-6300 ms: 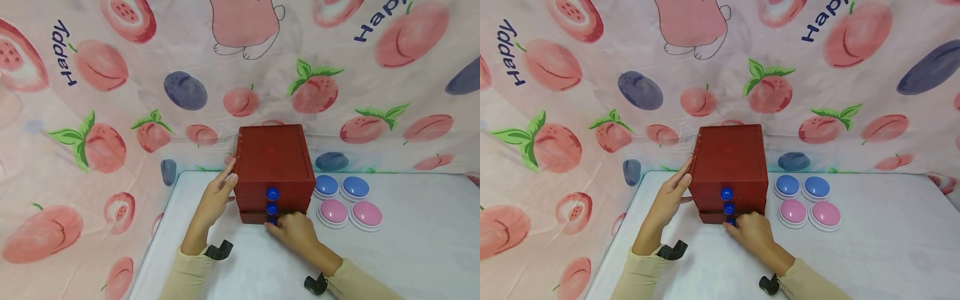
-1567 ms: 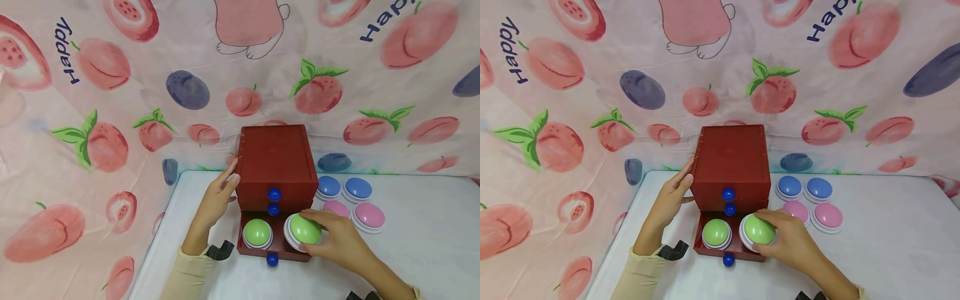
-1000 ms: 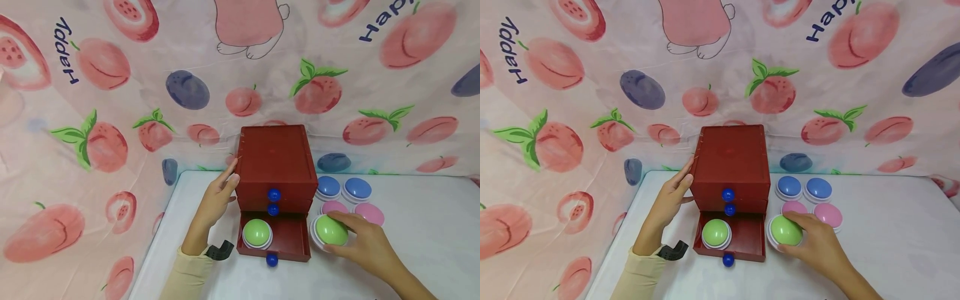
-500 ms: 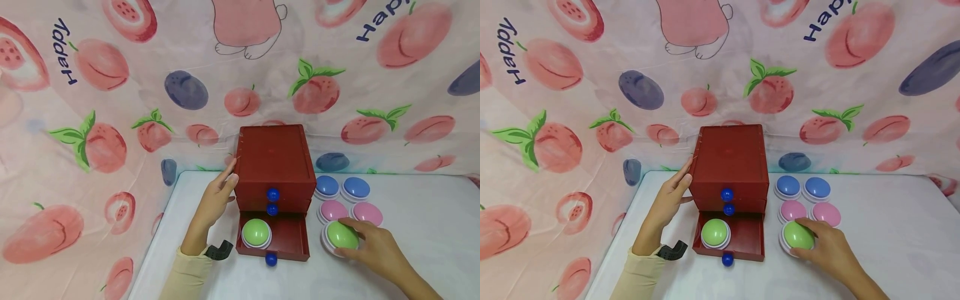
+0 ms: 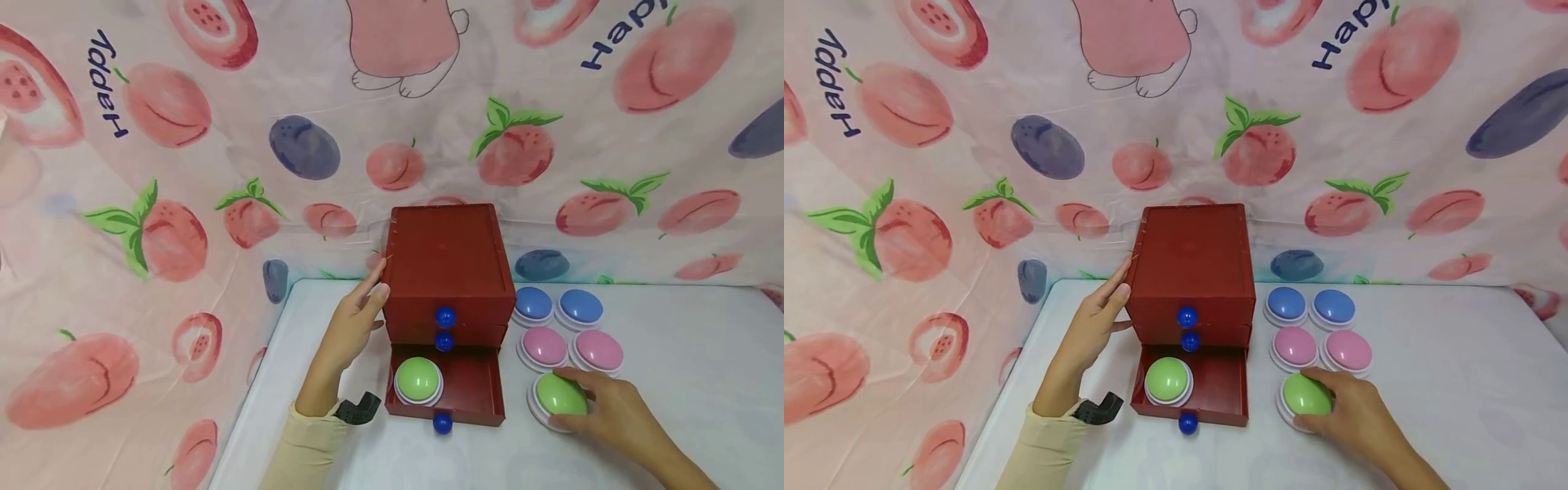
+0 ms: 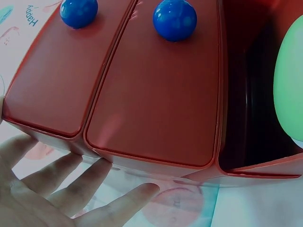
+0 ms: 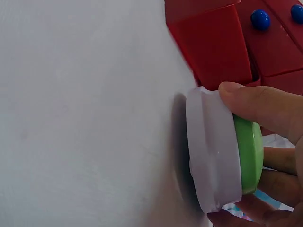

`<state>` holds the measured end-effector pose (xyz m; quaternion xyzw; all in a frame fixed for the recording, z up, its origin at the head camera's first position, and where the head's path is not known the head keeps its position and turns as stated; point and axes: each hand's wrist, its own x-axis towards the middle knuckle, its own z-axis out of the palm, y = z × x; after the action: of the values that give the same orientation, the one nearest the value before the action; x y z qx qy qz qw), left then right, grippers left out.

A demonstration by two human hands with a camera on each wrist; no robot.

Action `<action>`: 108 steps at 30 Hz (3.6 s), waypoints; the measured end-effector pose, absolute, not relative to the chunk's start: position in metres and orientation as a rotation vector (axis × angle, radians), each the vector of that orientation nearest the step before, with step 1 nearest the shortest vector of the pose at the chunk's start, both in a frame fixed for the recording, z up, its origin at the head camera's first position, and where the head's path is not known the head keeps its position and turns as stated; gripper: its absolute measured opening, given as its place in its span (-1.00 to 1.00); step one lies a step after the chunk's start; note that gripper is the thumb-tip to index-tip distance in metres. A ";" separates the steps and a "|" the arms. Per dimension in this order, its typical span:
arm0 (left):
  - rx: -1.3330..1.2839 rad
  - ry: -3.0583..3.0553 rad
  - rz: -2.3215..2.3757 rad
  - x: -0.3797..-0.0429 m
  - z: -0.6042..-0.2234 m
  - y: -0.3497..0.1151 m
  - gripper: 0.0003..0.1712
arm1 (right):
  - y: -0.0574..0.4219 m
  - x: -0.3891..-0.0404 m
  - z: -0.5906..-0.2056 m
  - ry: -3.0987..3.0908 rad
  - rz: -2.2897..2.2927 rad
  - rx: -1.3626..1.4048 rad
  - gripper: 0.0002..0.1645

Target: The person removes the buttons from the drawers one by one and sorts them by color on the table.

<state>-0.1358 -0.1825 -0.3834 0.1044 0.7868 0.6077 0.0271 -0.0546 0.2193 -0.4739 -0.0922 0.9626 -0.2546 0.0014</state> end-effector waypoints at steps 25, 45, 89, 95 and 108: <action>0.322 2.447 1.867 -0.136 -0.382 -0.182 -0.38 | 0.224 -0.059 -0.479 3.007 -0.823 -0.326 0.00; 0.322 2.425 1.879 -0.136 -0.382 -0.182 -0.38 | 0.197 -0.061 -0.439 3.063 -1.016 -0.528 -0.15; 0.327 2.439 1.867 -0.135 -0.384 -0.184 -0.39 | 0.043 -0.098 -0.465 2.681 -1.058 -0.838 -0.21; 0.325 2.426 1.867 -0.134 -0.383 -0.184 -0.39 | 0.041 -0.099 -0.469 2.678 -1.041 -0.829 -0.20; 0.317 2.433 1.863 -0.134 -0.382 -0.184 -0.40 | 0.035 -0.105 -0.474 2.632 -1.052 -0.774 -0.15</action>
<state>-0.1336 -0.1838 -0.3815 0.1030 0.7893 0.6045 0.0303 -0.1053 0.0351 -0.4744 -0.2619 0.8912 -0.3561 0.1014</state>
